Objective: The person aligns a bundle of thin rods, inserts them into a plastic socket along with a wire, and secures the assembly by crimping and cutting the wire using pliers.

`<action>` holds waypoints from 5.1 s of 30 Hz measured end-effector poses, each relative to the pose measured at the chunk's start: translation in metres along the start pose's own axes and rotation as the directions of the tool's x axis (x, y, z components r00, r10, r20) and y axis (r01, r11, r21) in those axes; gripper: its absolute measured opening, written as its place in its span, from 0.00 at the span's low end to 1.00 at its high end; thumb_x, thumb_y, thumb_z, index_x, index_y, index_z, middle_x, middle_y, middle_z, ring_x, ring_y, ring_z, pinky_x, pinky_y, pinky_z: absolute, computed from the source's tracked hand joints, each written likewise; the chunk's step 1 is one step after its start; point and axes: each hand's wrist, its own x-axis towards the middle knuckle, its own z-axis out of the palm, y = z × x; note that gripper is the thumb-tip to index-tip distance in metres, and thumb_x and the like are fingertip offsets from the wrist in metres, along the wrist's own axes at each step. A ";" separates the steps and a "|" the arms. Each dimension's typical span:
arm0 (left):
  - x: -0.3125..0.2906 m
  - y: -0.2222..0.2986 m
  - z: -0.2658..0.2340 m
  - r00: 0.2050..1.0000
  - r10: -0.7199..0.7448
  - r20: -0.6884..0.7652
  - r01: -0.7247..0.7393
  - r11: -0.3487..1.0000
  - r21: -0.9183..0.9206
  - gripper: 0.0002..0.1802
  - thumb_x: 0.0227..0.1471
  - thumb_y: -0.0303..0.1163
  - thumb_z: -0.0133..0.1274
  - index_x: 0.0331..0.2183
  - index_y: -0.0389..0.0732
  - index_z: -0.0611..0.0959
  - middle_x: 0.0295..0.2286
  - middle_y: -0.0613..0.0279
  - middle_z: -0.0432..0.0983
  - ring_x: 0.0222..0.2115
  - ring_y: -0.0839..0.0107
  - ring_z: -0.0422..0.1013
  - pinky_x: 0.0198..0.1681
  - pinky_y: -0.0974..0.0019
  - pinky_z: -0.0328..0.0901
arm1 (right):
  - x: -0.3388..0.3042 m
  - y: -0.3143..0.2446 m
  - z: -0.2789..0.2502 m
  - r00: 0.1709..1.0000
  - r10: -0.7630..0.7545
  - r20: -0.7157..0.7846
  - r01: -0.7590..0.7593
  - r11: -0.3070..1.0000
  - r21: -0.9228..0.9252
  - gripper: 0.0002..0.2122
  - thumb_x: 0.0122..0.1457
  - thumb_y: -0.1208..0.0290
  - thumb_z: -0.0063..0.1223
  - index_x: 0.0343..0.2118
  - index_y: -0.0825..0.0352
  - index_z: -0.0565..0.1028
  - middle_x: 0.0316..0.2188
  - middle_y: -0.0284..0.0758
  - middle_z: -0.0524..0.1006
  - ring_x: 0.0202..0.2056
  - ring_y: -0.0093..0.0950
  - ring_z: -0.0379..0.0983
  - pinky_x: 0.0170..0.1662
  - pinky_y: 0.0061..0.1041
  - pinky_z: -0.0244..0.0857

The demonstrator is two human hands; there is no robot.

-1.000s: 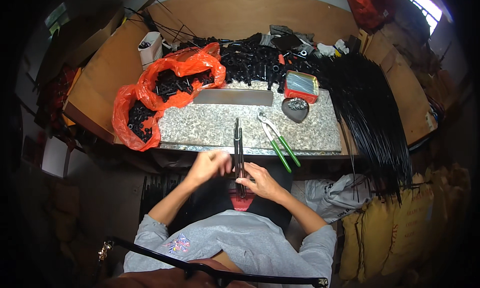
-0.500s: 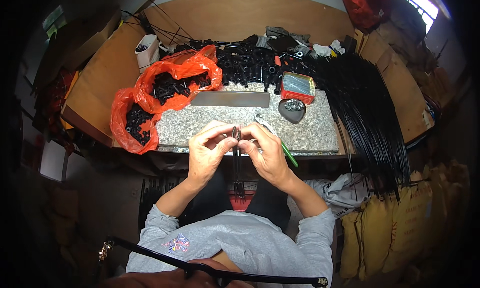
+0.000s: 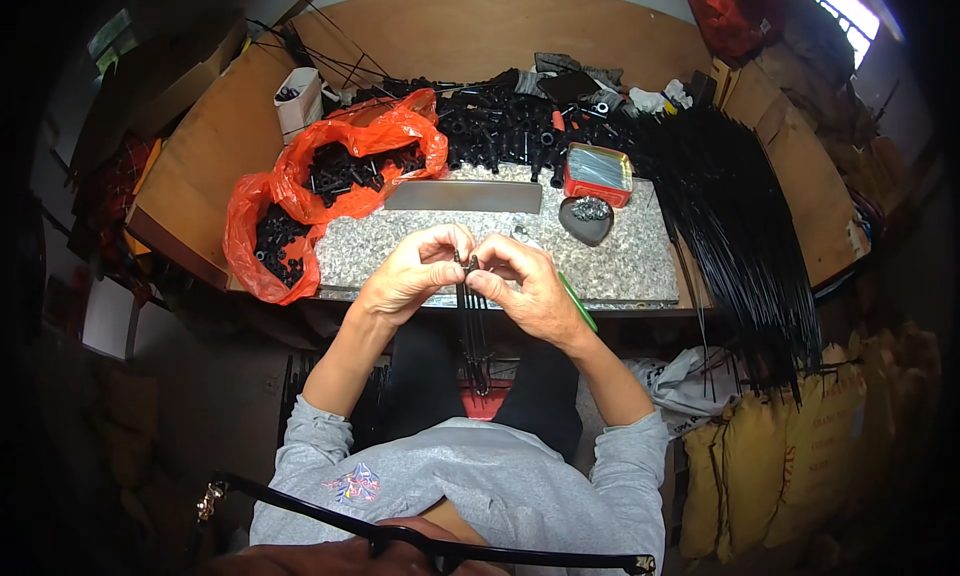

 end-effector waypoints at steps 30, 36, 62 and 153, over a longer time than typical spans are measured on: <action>-0.006 -0.008 0.007 0.962 0.189 0.196 -0.173 0.980 -0.094 0.08 0.34 0.20 0.60 0.22 0.37 0.77 0.25 0.63 0.69 0.29 0.72 0.66 0.35 0.70 0.63 | -0.014 0.001 0.005 0.991 0.112 0.080 -0.137 0.849 0.510 0.07 0.48 0.74 0.58 0.25 0.71 0.73 0.25 0.32 0.71 0.29 0.19 0.68 0.34 0.18 0.63; -0.016 0.004 0.028 0.974 0.175 -0.142 -0.156 0.978 0.139 0.09 0.35 0.22 0.62 0.22 0.37 0.76 0.22 0.64 0.68 0.25 0.76 0.66 0.28 0.75 0.61 | -0.017 -0.002 0.018 0.977 0.057 -0.204 0.016 0.941 0.338 0.05 0.49 0.78 0.56 0.26 0.72 0.71 0.25 0.34 0.71 0.29 0.20 0.69 0.33 0.18 0.63; -0.102 0.022 -0.239 0.342 0.894 -0.290 0.650 -0.002 0.760 0.09 0.42 0.30 0.55 0.27 0.34 0.77 0.24 0.47 0.72 0.27 0.51 0.69 0.31 0.56 0.63 | -0.024 0.006 0.013 0.920 0.151 -0.362 -0.114 0.986 0.122 0.16 0.45 0.88 0.54 0.34 0.67 0.62 0.26 0.30 0.70 0.27 0.15 0.67 0.32 0.13 0.62; -0.003 -0.003 -0.019 0.981 0.141 -0.133 -0.146 0.989 -0.026 0.19 0.43 0.35 0.58 0.38 0.36 0.76 0.42 0.53 0.68 0.44 0.65 0.66 0.49 0.63 0.61 | 0.018 0.022 0.011 0.945 0.314 0.096 -0.326 0.866 0.379 0.13 0.49 0.74 0.57 0.39 0.70 0.72 0.32 0.32 0.75 0.34 0.20 0.71 0.41 0.20 0.65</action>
